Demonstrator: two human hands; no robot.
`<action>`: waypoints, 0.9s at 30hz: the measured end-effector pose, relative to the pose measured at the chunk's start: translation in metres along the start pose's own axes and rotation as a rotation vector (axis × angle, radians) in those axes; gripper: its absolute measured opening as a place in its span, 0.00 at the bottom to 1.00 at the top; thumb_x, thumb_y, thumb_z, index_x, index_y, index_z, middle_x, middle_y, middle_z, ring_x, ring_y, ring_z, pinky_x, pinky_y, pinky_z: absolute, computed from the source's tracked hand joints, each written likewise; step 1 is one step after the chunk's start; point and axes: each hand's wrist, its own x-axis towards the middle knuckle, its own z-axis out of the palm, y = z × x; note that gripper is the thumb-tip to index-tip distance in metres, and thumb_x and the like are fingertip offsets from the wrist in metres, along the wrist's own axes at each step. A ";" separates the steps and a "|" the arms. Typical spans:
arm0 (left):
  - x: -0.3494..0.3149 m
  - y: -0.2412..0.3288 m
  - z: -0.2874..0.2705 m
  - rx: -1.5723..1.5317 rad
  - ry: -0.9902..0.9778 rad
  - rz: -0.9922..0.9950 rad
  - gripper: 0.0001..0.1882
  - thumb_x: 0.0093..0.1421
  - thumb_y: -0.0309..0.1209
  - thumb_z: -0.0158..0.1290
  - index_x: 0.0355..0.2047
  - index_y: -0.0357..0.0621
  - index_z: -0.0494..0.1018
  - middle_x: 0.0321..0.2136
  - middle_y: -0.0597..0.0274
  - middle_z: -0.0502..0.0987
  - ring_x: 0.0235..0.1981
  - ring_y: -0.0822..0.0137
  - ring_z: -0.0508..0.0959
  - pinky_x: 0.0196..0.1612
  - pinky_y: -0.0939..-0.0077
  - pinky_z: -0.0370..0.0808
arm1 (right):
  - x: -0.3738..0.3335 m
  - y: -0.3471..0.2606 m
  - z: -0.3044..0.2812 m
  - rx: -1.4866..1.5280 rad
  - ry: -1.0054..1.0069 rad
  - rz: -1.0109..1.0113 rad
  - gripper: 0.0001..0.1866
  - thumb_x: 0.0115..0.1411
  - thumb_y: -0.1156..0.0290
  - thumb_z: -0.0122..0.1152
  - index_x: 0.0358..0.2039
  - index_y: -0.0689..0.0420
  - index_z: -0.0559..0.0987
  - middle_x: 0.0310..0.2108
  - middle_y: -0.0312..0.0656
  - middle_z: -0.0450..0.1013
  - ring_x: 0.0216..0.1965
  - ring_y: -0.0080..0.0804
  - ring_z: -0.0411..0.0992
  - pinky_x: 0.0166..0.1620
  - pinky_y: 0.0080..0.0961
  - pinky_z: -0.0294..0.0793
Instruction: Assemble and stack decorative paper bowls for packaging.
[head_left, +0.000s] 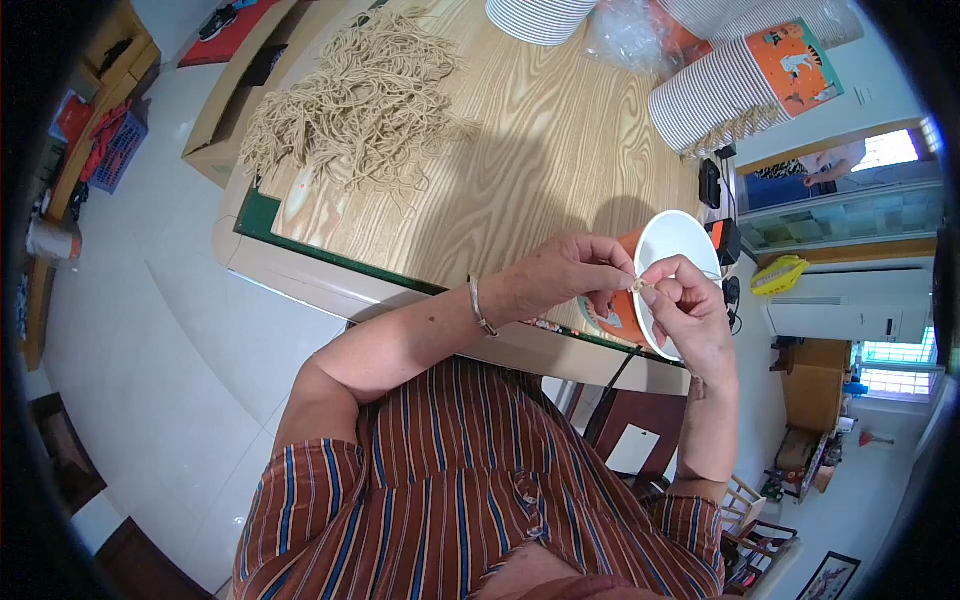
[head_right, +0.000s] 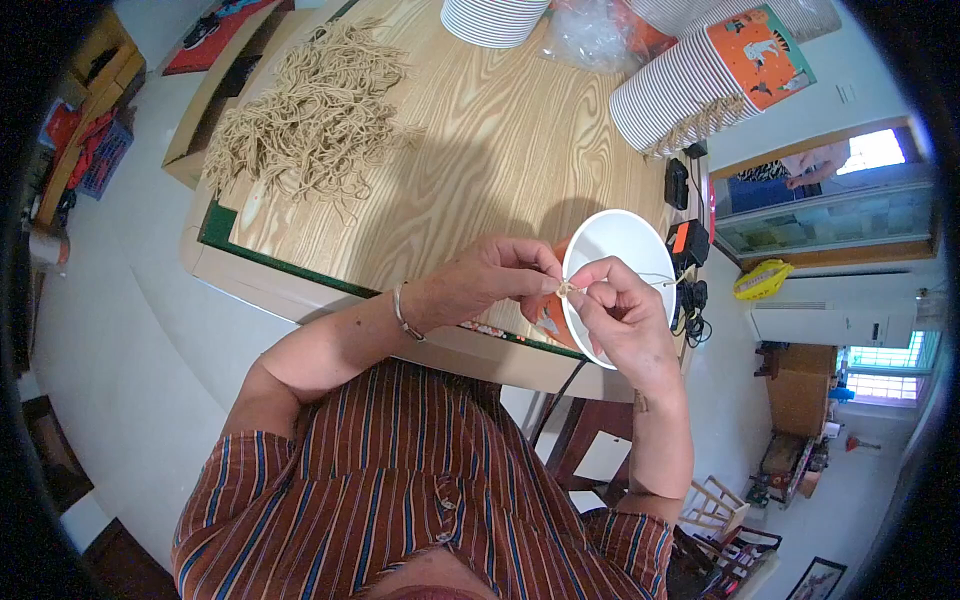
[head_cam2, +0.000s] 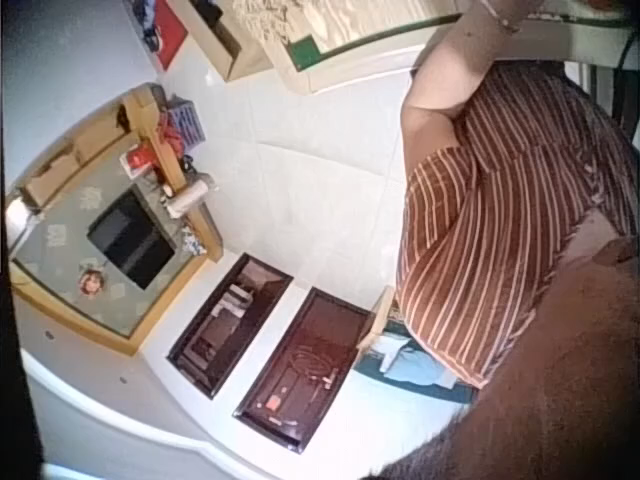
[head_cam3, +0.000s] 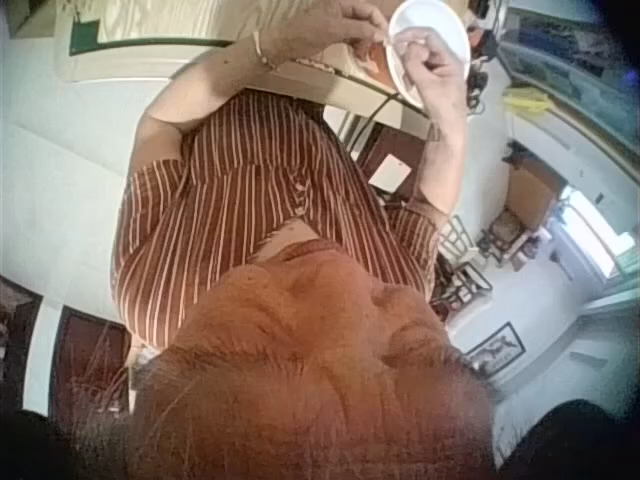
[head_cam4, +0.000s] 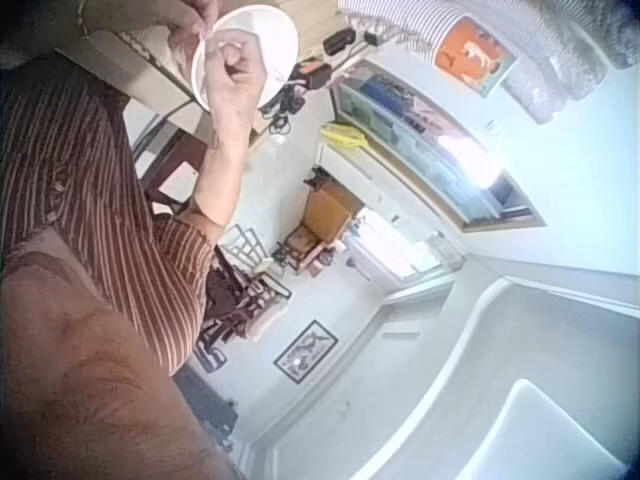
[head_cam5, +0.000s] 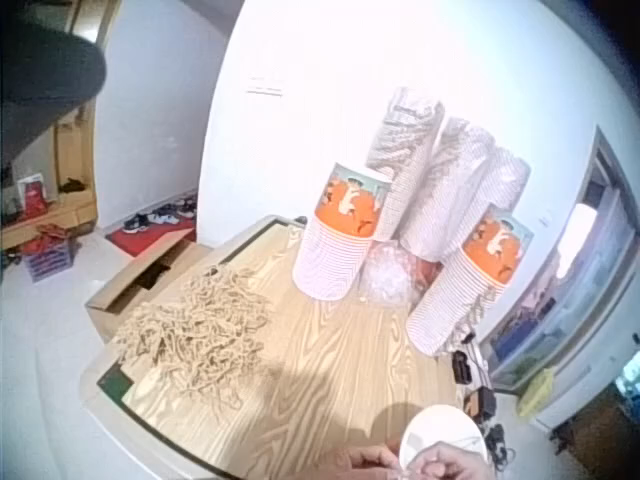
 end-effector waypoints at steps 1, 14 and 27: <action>0.000 0.000 0.000 0.001 0.001 0.003 0.07 0.62 0.30 0.54 0.37 0.40 0.75 0.27 0.67 0.77 0.26 0.77 0.75 0.33 0.82 0.73 | 0.000 0.000 0.000 -0.013 -0.009 -0.008 0.02 0.62 0.78 0.56 0.35 0.57 0.73 0.14 0.24 0.64 0.13 0.09 0.57 0.18 0.11 0.53; 0.003 -0.001 0.004 0.011 0.006 0.016 0.06 0.62 0.29 0.54 0.36 0.40 0.75 0.26 0.68 0.77 0.25 0.78 0.76 0.32 0.82 0.73 | 0.000 0.002 0.001 0.154 0.042 -0.040 0.01 0.64 0.77 0.53 0.35 0.59 0.73 0.14 0.27 0.65 0.13 0.11 0.58 0.18 0.11 0.56; 0.002 0.001 0.004 0.007 0.000 -0.008 0.07 0.62 0.30 0.54 0.36 0.39 0.75 0.27 0.67 0.77 0.26 0.77 0.76 0.34 0.81 0.74 | -0.002 -0.002 0.001 0.069 0.013 -0.017 0.03 0.62 0.78 0.57 0.36 0.57 0.73 0.15 0.25 0.64 0.14 0.09 0.58 0.17 0.10 0.54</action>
